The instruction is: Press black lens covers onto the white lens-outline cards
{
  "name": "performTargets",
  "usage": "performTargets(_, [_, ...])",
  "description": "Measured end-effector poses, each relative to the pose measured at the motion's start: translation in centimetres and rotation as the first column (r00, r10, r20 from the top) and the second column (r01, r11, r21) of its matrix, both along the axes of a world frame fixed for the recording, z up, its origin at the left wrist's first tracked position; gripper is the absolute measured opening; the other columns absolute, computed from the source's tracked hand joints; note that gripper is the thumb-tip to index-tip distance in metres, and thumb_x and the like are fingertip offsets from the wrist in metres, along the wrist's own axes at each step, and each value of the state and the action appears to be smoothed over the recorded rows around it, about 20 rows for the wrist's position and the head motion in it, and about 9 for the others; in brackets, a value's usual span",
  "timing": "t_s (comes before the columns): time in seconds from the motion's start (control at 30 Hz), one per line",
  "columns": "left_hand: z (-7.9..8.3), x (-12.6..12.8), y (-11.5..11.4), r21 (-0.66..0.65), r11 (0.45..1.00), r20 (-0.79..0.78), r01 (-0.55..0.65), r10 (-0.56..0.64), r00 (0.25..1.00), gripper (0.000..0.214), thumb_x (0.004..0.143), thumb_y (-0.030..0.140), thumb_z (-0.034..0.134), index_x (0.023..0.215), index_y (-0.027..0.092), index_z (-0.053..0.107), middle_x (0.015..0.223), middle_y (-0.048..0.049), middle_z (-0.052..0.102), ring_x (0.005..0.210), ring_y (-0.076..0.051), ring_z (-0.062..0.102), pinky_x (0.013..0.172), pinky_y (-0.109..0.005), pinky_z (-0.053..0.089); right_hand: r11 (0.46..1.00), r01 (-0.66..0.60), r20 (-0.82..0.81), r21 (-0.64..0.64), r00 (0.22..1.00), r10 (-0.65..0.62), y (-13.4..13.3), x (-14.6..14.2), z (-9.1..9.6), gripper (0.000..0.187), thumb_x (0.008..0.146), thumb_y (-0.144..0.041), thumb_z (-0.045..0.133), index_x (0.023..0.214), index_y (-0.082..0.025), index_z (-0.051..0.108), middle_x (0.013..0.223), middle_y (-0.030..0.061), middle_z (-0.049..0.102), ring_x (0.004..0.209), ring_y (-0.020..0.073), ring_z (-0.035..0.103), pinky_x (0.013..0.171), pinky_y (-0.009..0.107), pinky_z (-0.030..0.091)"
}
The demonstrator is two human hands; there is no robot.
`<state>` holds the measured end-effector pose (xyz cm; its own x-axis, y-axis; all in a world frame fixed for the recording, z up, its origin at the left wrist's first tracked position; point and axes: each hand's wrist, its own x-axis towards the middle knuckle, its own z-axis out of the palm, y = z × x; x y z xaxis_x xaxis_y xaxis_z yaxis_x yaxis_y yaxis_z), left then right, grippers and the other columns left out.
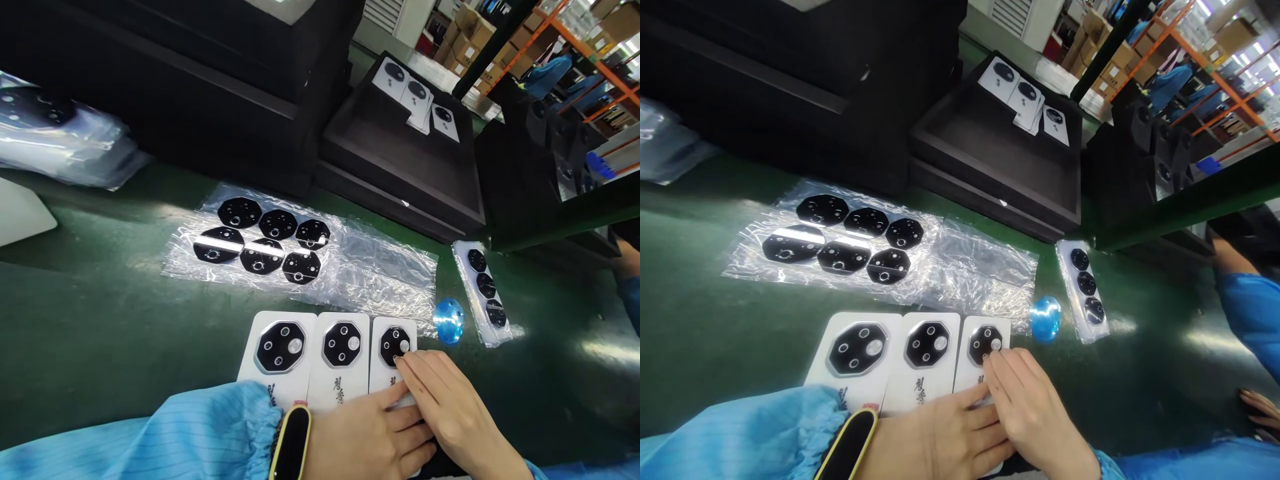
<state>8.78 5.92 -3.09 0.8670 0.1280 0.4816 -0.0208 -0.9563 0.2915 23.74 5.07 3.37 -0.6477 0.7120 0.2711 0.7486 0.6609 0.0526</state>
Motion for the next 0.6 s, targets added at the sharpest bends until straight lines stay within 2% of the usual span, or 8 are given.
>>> performTargets(0.2, [-0.1, -0.2, 0.0, 0.052, 0.999, -0.028, -0.003, 0.004, 1.0, 0.033, 0.097, 0.019, 0.034, 0.117, 0.018, 0.061, 0.122, 0.0033, 0.063, 0.116, -0.014, 0.051, 0.111, -0.037, 0.034, 0.989, 0.115, -0.095, -0.09, 0.988, -0.124, -0.6, 1.1, 0.0, 0.028, 0.095, -0.004, 0.036, 0.094, -0.008, 0.064, 0.085, 0.0109, 0.068, 0.08, 0.0173, 0.065, 0.074, 0.031, 0.056])
performTargets(0.3, [-0.1, -0.2, 0.0, 0.051, 0.999, -0.037, -0.002, 0.004, 0.999, 0.033, 0.097, 0.02, 0.035, 0.117, 0.019, 0.061, 0.12, 0.0038, 0.064, 0.115, -0.014, 0.052, 0.109, -0.037, 0.036, 0.986, 0.136, -0.106, -0.093, 0.984, -0.146, -0.7, 1.2, -0.1, 0.029, 0.095, -0.004, 0.036, 0.093, -0.01, 0.064, 0.084, 0.009, 0.069, 0.079, 0.0163, 0.065, 0.076, 0.03, 0.056])
performTargets(0.5, [-0.1, 0.1, -0.1, -0.02, 1.0, -0.039, 0.004, -0.004, 0.999, 0.026, 0.096, 0.02, 0.041, 0.111, 0.016, 0.062, 0.113, 0.002, 0.066, 0.107, -0.013, 0.056, 0.109, -0.036, 0.034, 0.986, 0.123, -0.028, -0.113, 0.992, -0.127, -0.7, 0.8, -0.8, 0.036, 0.094, -0.003, 0.031, 0.093, -0.01, 0.066, 0.085, 0.0093, 0.069, 0.08, 0.0175, 0.067, 0.08, 0.032, 0.056])
performTargets(0.6, [-0.3, 0.2, -0.2, -0.024, 1.0, -0.029, -0.014, 0.014, 0.999, 0.024, 0.096, 0.018, 0.042, 0.109, 0.016, 0.062, 0.111, 0.0026, 0.067, 0.106, -0.013, 0.055, 0.109, -0.035, 0.033, 0.992, 0.107, 0.056, -0.066, 0.993, -0.103, -1.2, 1.1, -1.3, 0.035, 0.092, -0.001, 0.032, 0.099, -0.009, 0.066, 0.091, 0.0107, 0.07, 0.086, 0.0191, 0.067, 0.083, 0.034, 0.057])
